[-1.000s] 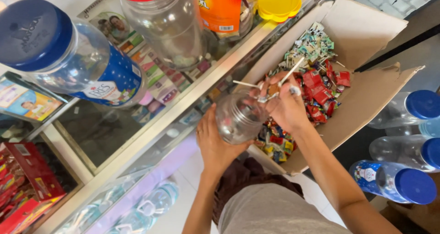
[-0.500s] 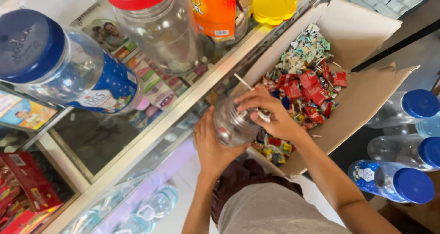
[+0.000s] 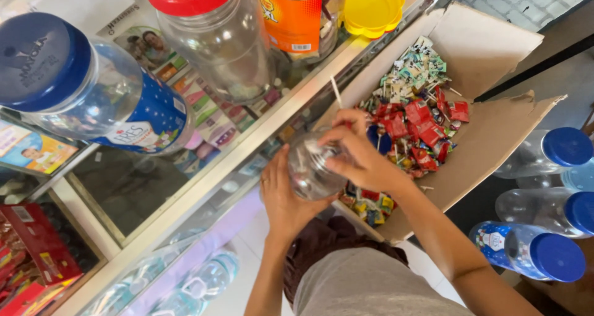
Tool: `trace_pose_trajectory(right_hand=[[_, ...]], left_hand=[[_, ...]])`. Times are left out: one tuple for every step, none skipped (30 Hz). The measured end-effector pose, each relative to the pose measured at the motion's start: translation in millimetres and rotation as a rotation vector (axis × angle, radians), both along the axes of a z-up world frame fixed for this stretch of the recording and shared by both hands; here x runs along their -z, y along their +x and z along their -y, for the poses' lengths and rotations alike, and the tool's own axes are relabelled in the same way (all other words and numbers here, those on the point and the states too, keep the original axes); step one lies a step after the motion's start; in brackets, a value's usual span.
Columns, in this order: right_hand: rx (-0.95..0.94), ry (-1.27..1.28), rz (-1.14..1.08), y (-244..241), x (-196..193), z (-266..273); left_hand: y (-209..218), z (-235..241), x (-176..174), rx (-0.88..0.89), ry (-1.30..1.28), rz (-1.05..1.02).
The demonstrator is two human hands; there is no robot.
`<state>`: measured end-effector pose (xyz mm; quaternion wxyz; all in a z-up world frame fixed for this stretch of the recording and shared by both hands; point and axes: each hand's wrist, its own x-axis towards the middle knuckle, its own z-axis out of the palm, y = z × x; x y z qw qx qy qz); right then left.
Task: The person fills clear plastic jars with various candies from a large cardboard box. They use their hands to scoop and place wrapped candies and lollipops into the jars, then secure the lids. The filled jars are placed on a glass display counter.
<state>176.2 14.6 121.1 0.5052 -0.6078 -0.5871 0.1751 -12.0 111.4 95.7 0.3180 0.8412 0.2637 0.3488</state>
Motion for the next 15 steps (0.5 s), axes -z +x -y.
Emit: trace_pose_trajectory(right_hand=[[-0.001,0.002,0.0,-0.7,-0.6,-0.4],[-0.029,-0.03,0.002,-1.5,-1.2,-0.9],[-0.057,-0.061,0.004,-2.2,-1.6,-1.3],[-0.057,-0.062,0.002,-1.6,-0.8,-1.4],[-0.069,-0.05,-0.096,-0.8,0.2,-1.4],[-0.077,-0.038,-0.193,0.1,1.3,-0.4],[-0.074,-0.038,-0.195,-0.9,0.0,0.7],[-0.082,-0.033,-0.262,-0.9,-2.0,0.9],[-0.09,-0.028,-0.329,-1.0,-4.2,1.1],[-0.088,-0.028,-0.33,-0.2,-3.2,3.6],[-0.034,-0.04,-0.292,0.5,-2.3,6.0],[0.019,-0.05,-0.253,1.4,-1.5,7.7],[0.02,-0.049,-0.253,3.4,0.0,9.3],[0.058,-0.055,-0.154,5.5,1.2,11.0],[0.096,-0.061,-0.055,7.8,2.5,12.6]], left_hand=[[-0.2,-0.6,0.0,-0.001,0.002,0.0],[-0.6,-1.1,0.0,-0.002,0.008,0.004],[-0.9,-1.5,0.2,-0.004,0.014,0.009],[-1.7,-2.0,0.6,-0.004,0.013,0.007],[-2.3,-2.3,1.2,-0.01,-0.002,0.004],[-2.5,-2.2,2.1,-0.014,-0.017,0.002],[-2.9,-1.1,2.7,-0.011,-0.018,0.0],[-2.3,-1.0,2.8,-0.015,-0.006,0.005],[-1.8,-1.0,2.9,-0.02,0.007,0.009],[-1.9,-1.3,2.9,-0.018,0.007,0.008],[-2.1,-1.6,3.0,-0.019,0.005,0.011],[-2.3,-2.4,2.9,-0.022,0.005,0.015],[-3.4,-3.3,3.3,-0.021,0.006,0.015],[-4.4,-4.0,3.7,-0.027,-0.027,0.009],[-5.2,-4.7,4.1,-0.033,-0.06,0.002]])
